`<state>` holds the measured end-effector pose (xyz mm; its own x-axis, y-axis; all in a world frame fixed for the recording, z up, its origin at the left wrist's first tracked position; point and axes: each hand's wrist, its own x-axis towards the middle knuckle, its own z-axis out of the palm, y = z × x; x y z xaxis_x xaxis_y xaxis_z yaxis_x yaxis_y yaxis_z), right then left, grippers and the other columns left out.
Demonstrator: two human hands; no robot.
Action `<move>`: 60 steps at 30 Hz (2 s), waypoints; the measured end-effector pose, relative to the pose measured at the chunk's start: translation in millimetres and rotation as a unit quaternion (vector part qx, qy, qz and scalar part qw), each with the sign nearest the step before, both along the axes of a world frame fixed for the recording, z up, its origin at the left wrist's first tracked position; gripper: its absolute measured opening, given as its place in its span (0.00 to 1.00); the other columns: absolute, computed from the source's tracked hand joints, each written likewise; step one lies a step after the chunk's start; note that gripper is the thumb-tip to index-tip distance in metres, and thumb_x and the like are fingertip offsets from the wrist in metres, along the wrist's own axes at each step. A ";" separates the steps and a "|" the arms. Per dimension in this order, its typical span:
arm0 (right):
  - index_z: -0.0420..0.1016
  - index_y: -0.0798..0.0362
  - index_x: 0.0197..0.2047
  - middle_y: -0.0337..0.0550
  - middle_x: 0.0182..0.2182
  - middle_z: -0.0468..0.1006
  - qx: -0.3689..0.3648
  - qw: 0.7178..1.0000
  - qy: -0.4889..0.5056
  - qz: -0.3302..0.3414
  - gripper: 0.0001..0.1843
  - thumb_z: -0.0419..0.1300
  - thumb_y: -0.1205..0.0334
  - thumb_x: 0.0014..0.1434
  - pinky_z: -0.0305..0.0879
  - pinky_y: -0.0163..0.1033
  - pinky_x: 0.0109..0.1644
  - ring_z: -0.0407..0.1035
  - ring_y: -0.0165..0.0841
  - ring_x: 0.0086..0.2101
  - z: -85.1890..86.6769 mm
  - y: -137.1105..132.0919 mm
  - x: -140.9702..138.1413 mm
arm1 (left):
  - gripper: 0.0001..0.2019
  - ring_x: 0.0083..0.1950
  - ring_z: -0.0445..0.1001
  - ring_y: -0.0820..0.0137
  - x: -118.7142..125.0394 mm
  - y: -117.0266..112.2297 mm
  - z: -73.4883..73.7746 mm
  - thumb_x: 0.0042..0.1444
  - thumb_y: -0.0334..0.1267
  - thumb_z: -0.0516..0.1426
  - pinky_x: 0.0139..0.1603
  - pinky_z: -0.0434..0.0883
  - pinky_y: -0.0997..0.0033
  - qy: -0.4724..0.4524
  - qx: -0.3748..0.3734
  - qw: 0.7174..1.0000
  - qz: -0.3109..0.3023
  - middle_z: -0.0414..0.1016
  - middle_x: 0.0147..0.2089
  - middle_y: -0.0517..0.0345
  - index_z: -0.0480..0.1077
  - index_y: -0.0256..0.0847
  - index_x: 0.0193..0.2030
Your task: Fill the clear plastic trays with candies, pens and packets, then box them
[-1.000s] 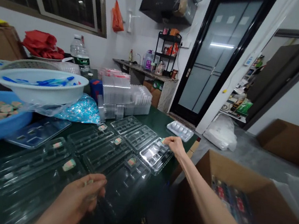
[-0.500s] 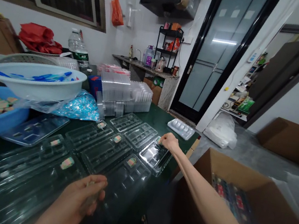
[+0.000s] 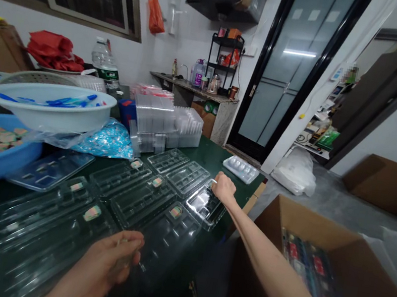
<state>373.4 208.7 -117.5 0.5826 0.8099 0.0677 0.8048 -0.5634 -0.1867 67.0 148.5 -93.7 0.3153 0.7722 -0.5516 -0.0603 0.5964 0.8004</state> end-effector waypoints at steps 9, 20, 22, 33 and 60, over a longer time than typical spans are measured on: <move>0.75 0.53 0.33 0.50 0.39 0.71 0.021 0.989 -0.074 0.128 0.09 0.55 0.70 0.49 0.52 0.42 0.45 0.60 0.42 0.45 6.1 -26.3 -10.1 | 0.14 0.31 0.73 0.65 -2.3 1.8 9.6 0.50 0.40 0.57 0.18 0.63 0.77 -0.113 -0.076 0.990 0.036 0.72 0.35 0.45 0.69 0.29 0.38; 0.73 0.49 0.36 0.38 0.31 0.72 0.138 0.876 0.176 0.426 0.09 0.51 0.64 0.59 0.56 0.32 0.36 0.64 0.30 0.33 39.5 -81.1 -118.1 | 0.20 0.33 0.72 0.62 -1.1 -1.4 6.2 0.56 0.49 0.49 0.18 0.63 0.72 -0.203 -0.031 0.978 -0.026 0.71 0.37 0.46 0.65 0.32 0.43; 0.74 0.49 0.30 0.38 0.26 0.71 0.136 0.856 0.216 0.449 0.10 0.53 0.61 0.58 0.55 0.33 0.34 0.63 0.30 0.30 41.7 -90.3 -141.2 | 0.18 0.30 0.72 0.65 0.0 -4.7 6.1 0.57 0.48 0.48 0.19 0.64 0.72 -0.216 -0.012 0.975 -0.042 0.71 0.33 0.50 0.66 0.33 0.41; 0.70 0.53 0.27 0.36 0.21 0.69 0.141 0.793 0.477 0.352 0.08 0.56 0.59 0.55 0.56 0.31 0.24 0.63 0.26 0.20 28.8 -83.4 -164.5 | 0.15 0.25 0.70 0.68 1.8 -11.3 11.0 0.57 0.45 0.48 0.18 0.65 0.72 -0.187 -0.019 0.982 -0.034 0.69 0.26 0.54 0.67 0.34 0.35; 0.72 0.54 0.29 0.38 0.26 0.73 0.261 0.671 0.652 0.240 0.06 0.60 0.60 0.50 0.60 0.33 0.32 0.65 0.28 0.27 30.8 -92.3 -169.9 | 0.17 0.20 0.62 0.76 -5.1 -23.4 10.7 0.53 0.48 0.53 0.15 0.54 0.80 -0.033 0.196 0.979 -0.043 0.67 0.22 0.57 0.71 0.35 0.37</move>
<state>203.5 116.4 -86.7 0.1038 0.9895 0.1009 -0.1685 0.1174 -0.9787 61.9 125.2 -82.9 0.4129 0.8896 -0.1952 -0.0831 0.2502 0.9646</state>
